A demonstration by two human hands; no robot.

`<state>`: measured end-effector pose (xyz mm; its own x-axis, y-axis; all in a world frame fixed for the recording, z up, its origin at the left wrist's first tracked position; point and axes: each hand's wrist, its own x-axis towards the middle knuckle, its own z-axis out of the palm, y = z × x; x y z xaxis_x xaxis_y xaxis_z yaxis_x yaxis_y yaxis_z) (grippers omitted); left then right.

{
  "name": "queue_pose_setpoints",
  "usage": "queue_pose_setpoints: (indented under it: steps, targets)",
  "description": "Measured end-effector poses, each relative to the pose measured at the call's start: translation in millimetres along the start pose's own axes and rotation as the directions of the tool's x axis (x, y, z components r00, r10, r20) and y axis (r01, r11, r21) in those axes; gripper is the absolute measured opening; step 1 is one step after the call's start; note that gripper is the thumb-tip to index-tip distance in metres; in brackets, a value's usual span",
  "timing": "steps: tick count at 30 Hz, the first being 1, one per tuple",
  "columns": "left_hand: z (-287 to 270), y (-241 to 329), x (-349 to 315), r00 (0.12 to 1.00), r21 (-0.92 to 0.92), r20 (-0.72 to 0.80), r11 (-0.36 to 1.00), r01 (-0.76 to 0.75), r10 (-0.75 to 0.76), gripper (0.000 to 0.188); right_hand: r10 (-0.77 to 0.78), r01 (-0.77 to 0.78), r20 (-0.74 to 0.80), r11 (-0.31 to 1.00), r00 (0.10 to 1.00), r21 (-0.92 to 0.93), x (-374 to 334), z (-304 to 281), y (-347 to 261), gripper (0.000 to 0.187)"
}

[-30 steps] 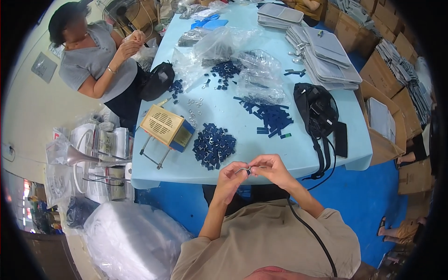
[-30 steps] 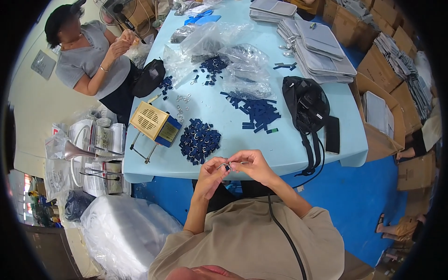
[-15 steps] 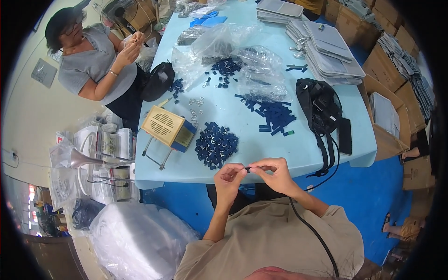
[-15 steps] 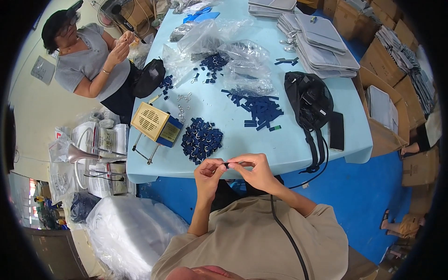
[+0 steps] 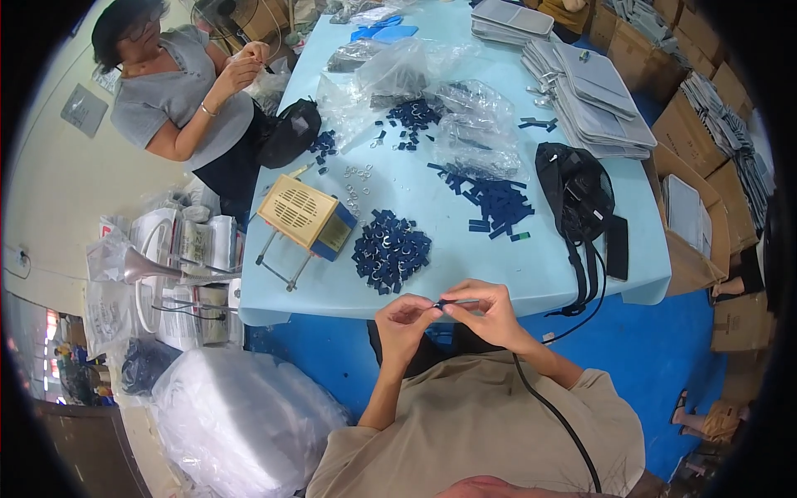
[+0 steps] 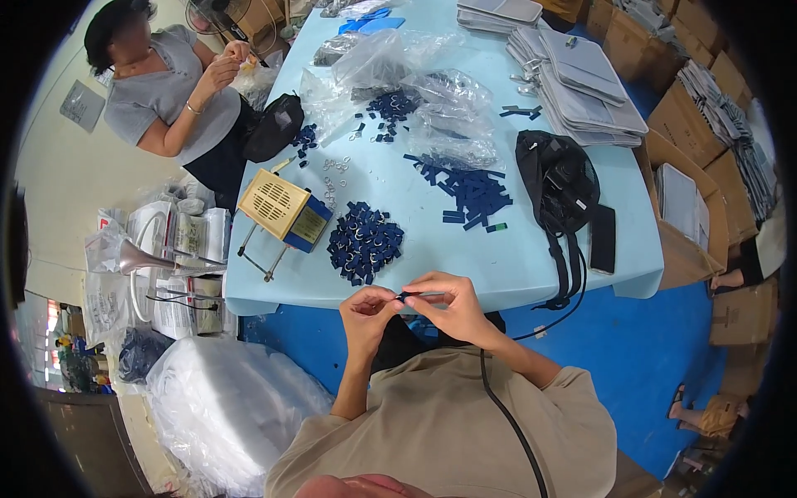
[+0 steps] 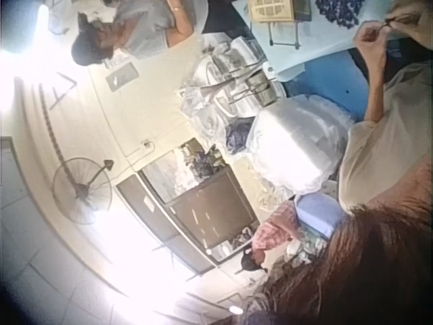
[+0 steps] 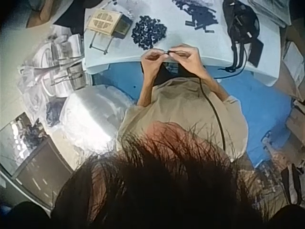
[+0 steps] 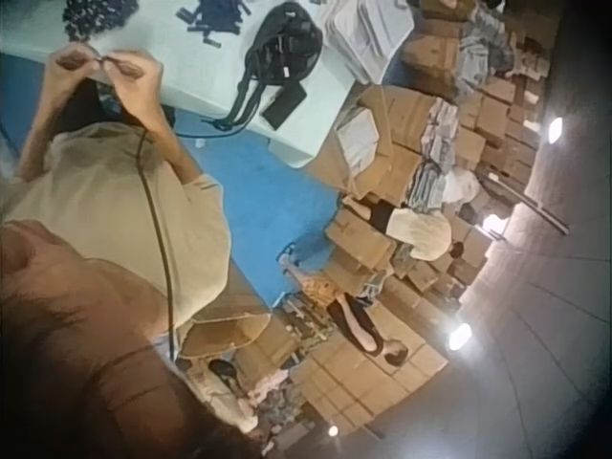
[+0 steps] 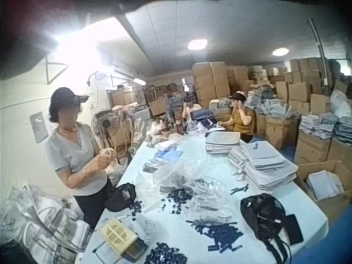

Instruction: The person is manually assembling small blue leather components with metal fittings at a workshop table.

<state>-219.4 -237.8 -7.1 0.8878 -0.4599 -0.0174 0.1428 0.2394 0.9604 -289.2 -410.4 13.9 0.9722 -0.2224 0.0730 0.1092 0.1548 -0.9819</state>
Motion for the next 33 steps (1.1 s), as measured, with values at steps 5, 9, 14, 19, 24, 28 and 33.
queue_pose_setpoints:
  steps: [5, 9, 14, 19, 24, 28, 33]
  targets:
    - [6.4, 0.8, -1.9, 0.999, 0.032, -0.027, 0.998, -0.046, 0.047, 0.014, 0.013, -0.013, 0.017, 1.0, 1.0, 0.023, -2.0, -4.1, 8.5, 0.015]
    - [10.4, -4.9, -2.9, 0.999, 0.013, -0.022, 0.999, -0.043, 0.043, 0.015, 0.052, -0.05, -0.028, 0.995, 0.998, 0.089, -2.6, -2.7, 9.4, 0.014]
    - [18.2, -10.1, -2.3, 0.994, 0.05, -0.033, 0.993, -0.104, 0.105, 0.015, 0.05, -0.038, -0.081, 0.99, 0.995, 0.136, -3.2, -3.6, 26.3, 0.014]
    - [23.3, -11.9, 0.9, 0.978, 0.13, -0.076, 0.974, -0.184, 0.195, 0.012, -0.022, 0.041, -0.16, 0.993, 0.987, 0.115, -3.2, 6.2, 19.6, 0.016]
    - [18.2, -11.5, 0.3, 0.976, 0.148, -0.121, 0.976, -0.163, 0.181, 0.012, -0.058, 0.059, -0.098, 0.998, 0.993, 0.008, 3.8, 6.8, 23.3, 0.015]
    - [11.8, -12.4, -5.7, 0.959, 0.283, -0.122, 0.935, -0.215, 0.257, 0.015, -0.082, 0.083, -0.089, 0.997, 0.993, 0.004, 4.1, 15.1, 29.5, 0.011]
    - [20.7, -14.9, 1.2, 0.98, 0.222, 0.011, 0.955, -0.196, 0.198, 0.018, -0.075, 0.065, -0.191, 0.996, 0.979, -0.059, -3.9, 1.3, 32.7, 0.011]
